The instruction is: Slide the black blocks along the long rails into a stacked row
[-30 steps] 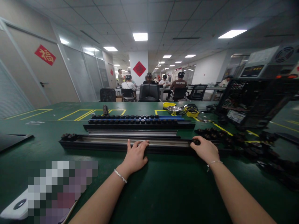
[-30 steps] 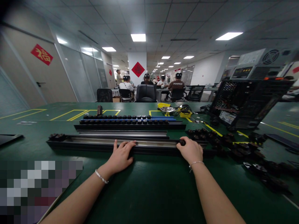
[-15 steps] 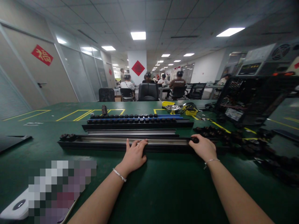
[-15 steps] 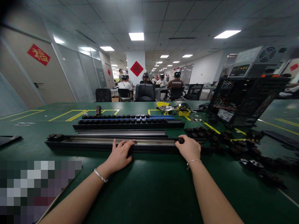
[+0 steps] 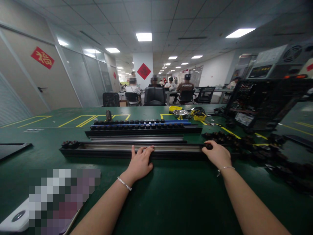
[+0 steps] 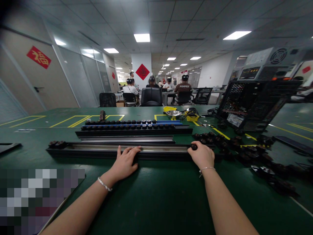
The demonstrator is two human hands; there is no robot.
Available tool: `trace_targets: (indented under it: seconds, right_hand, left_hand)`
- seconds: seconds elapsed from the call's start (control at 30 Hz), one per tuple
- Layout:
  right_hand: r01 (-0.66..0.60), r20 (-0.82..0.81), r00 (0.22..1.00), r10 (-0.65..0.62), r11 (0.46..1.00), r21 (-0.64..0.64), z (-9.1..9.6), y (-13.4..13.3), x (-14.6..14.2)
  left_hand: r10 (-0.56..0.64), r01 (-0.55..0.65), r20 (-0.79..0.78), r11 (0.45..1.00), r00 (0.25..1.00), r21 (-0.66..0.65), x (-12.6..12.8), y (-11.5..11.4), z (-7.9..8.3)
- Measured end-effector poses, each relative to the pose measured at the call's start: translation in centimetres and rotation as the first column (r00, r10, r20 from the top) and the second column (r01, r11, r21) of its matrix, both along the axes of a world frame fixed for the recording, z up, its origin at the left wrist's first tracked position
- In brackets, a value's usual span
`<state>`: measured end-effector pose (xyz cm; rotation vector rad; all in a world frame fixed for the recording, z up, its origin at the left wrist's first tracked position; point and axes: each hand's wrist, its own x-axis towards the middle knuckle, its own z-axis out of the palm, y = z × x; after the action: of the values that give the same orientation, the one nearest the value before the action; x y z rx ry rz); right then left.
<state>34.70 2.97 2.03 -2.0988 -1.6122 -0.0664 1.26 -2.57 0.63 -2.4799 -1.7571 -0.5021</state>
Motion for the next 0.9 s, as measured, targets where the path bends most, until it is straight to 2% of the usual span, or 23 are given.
trace_targets:
  seconds: [0.33,0.57,0.73,0.9]
  right_hand:
    - [-0.002,-0.002,1.0,0.002,1.0,-0.017,0.1,-0.1,0.1]
    - [0.066,-0.016,0.998,-0.067,0.997,-0.032,-0.1,0.2,1.5]
    - [0.067,-0.023,0.997,-0.068,0.997,-0.05,0.0,0.2,1.9]
    - [0.133,-0.023,0.991,-0.134,0.989,-0.058,0.2,0.0,2.4]
  left_hand:
    - [0.002,-0.002,-0.002,1.0,1.0,0.007,0.0,-0.1,0.1]
    - [0.007,-0.007,-0.01,1.0,1.0,0.009,0.1,0.0,0.0]
    - [0.004,-0.004,0.001,1.0,1.0,0.008,0.1,0.0,0.0]
    - [-0.011,0.011,0.023,1.0,1.0,0.009,0.0,0.0,-0.1]
